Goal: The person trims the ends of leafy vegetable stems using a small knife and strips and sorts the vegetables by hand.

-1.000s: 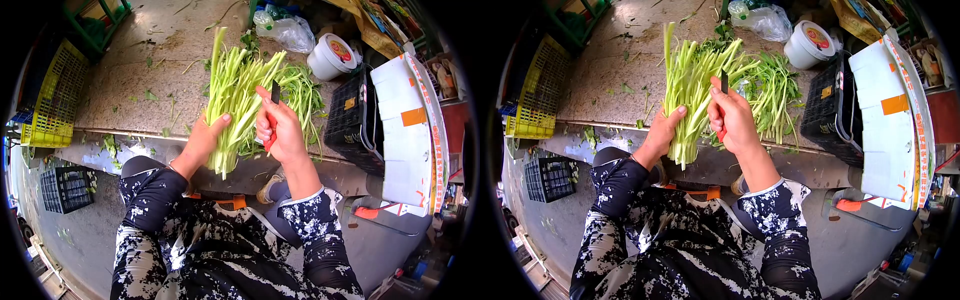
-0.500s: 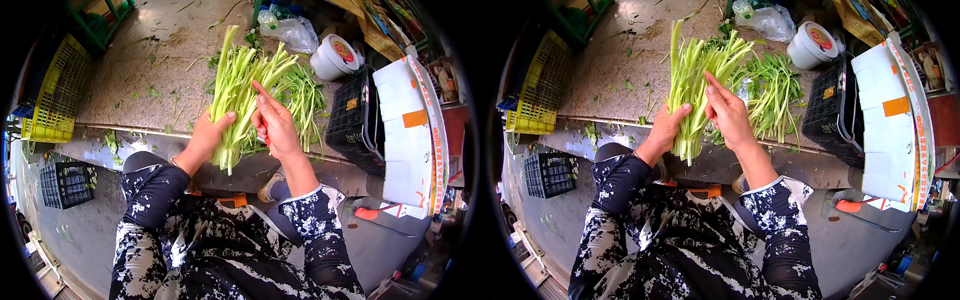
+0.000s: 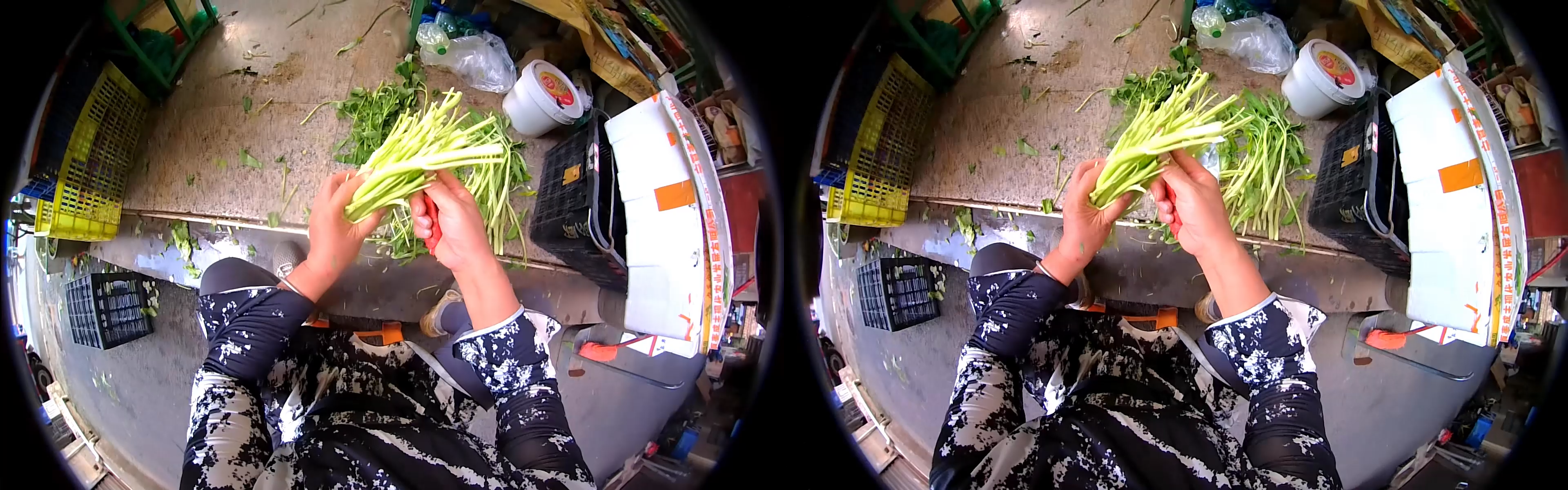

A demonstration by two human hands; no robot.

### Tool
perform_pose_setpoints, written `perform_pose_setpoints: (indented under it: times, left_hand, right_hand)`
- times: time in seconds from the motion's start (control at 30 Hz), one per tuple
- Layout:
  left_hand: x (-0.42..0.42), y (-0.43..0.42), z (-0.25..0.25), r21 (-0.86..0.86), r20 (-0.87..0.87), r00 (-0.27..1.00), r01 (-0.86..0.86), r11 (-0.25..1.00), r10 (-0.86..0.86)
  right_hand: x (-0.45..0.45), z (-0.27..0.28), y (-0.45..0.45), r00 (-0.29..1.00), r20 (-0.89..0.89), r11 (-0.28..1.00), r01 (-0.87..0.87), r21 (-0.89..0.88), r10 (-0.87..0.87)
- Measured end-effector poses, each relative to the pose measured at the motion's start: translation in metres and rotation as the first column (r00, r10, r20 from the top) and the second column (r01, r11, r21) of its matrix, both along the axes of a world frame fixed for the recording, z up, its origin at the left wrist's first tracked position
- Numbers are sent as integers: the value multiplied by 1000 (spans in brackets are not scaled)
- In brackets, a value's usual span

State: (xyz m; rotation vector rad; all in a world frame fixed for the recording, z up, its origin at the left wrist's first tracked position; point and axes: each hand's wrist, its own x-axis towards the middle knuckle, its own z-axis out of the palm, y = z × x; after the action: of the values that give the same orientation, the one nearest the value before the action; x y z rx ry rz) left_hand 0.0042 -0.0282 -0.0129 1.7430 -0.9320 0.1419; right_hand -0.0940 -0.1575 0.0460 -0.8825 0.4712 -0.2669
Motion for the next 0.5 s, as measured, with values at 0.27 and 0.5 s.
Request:
perform_pose_setpoints:
  times: [0.27, 0.5]
  left_hand:
    - [2, -1, -6, -35, -229, 968, 99, 994, -105]
    - [-5, -9, 12, -263, -744, 581, 198, 944, -330]
  right_hand:
    - [4, -25, 3, 951, 132, 759, 303, -576, -279]
    - [-5, -6, -6, 872, 334, -566, 82, -820, -357]
